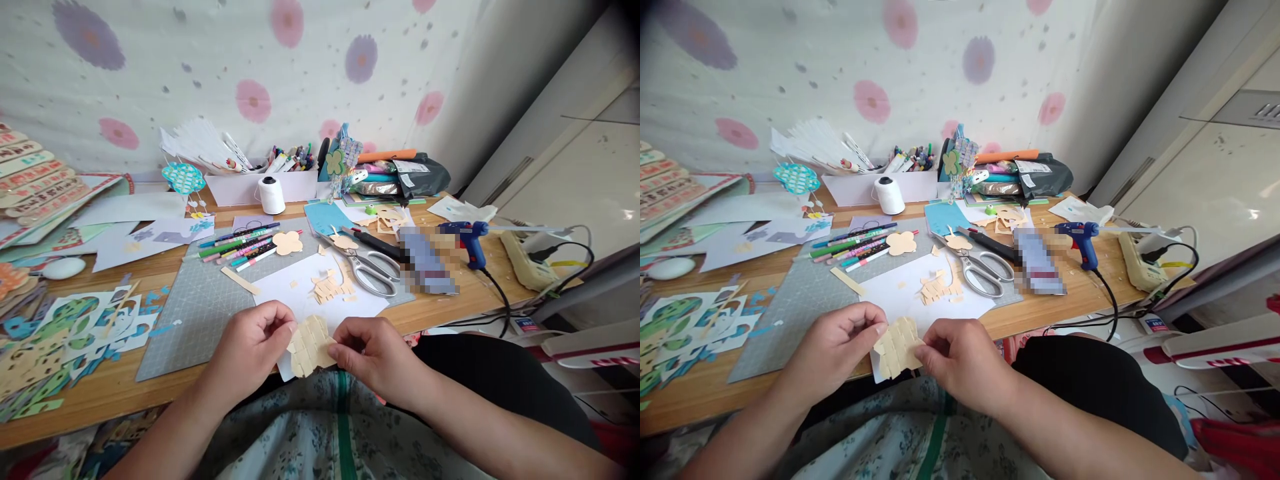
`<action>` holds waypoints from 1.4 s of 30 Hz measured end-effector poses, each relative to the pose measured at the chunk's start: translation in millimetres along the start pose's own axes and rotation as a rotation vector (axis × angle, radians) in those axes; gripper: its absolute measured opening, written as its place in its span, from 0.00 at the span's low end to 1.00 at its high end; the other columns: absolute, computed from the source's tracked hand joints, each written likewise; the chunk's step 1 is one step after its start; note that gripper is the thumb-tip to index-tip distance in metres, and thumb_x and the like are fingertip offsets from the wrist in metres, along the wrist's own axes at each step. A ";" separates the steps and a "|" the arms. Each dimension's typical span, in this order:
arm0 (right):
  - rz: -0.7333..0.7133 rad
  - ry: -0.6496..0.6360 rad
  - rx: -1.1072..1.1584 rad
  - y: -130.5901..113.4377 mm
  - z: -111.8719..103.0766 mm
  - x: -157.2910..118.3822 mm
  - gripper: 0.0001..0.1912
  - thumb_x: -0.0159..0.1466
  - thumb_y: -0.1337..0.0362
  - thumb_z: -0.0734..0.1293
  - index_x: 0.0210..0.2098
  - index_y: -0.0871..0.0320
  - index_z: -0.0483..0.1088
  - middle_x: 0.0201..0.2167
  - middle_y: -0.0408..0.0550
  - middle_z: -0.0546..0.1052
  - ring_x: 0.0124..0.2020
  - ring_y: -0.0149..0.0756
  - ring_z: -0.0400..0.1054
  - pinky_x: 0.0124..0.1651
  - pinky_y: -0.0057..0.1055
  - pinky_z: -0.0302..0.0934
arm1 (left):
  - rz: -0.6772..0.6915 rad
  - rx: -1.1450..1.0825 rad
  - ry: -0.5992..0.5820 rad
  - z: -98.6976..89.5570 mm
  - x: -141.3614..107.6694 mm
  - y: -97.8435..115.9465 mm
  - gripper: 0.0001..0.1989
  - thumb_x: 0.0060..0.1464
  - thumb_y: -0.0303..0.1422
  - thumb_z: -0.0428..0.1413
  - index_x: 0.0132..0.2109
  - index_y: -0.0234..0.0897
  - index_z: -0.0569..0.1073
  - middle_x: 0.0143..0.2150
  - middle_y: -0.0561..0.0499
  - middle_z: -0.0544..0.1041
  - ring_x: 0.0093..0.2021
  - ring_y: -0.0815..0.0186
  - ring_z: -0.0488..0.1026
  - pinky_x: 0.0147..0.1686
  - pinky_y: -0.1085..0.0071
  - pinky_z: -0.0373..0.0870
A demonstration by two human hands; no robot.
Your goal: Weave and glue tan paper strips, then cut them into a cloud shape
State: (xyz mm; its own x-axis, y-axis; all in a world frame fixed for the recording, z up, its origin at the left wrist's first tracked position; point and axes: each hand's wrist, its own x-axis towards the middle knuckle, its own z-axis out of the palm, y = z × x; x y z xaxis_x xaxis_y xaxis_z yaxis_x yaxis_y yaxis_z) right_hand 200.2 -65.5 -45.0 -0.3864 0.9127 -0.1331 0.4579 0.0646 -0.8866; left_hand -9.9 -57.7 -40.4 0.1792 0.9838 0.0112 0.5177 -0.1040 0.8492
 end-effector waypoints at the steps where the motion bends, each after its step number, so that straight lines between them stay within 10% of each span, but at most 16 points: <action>1: 0.007 -0.002 0.011 -0.5 -0.3 0.9 0.09 0.59 0.61 0.66 0.25 0.58 0.69 0.20 0.40 0.69 0.23 0.29 0.59 0.26 0.26 0.53 | 0.017 0.053 -0.005 -0.7 0.6 0.7 0.09 0.55 0.34 0.51 0.28 0.38 0.69 0.22 0.57 0.67 0.23 0.68 0.63 0.24 0.74 0.60; 8: 0.063 -0.025 0.067 -2.8 -5.5 4.4 0.11 0.58 0.58 0.64 0.23 0.57 0.68 0.20 0.43 0.69 0.22 0.31 0.57 0.25 0.28 0.52 | 0.137 0.298 -0.158 -12.0 5.6 6.3 0.10 0.56 0.30 0.49 0.27 0.39 0.68 0.23 0.57 0.69 0.25 0.68 0.65 0.27 0.74 0.58; 17: 0.111 0.027 0.185 -8.3 -10.5 2.3 0.14 0.57 0.52 0.65 0.24 0.56 0.65 0.16 0.42 0.68 0.17 0.30 0.58 0.19 0.28 0.52 | -0.003 -0.123 -0.309 -18.1 1.4 6.2 0.14 0.60 0.39 0.49 0.31 0.38 0.73 0.26 0.53 0.73 0.28 0.65 0.71 0.30 0.73 0.68; 36: -0.007 -0.070 0.456 0.5 7.5 -2.9 0.12 0.57 0.56 0.69 0.31 0.58 0.68 0.25 0.42 0.67 0.26 0.32 0.59 0.30 0.30 0.55 | -0.038 -0.029 -0.041 3.4 0.9 16.1 0.07 0.49 0.32 0.52 0.28 0.37 0.72 0.21 0.55 0.73 0.23 0.68 0.70 0.24 0.75 0.65; 42: -0.069 0.078 0.153 -3.4 14.6 -3.5 0.09 0.59 0.63 0.63 0.23 0.57 0.63 0.20 0.39 0.63 0.24 0.30 0.55 0.27 0.27 0.50 | 0.015 -0.002 -0.036 9.4 0.4 15.5 0.06 0.49 0.33 0.52 0.26 0.38 0.70 0.20 0.55 0.71 0.22 0.68 0.68 0.22 0.74 0.63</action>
State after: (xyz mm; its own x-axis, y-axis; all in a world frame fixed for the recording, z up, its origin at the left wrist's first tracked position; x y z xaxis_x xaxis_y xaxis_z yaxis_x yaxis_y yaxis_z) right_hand 188.3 -74.7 -48.0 -0.3468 0.9371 -0.0398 0.3033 0.0719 -0.9502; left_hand 6.1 -60.3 -32.2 0.2170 0.9762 0.0054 0.5128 -0.1187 0.8503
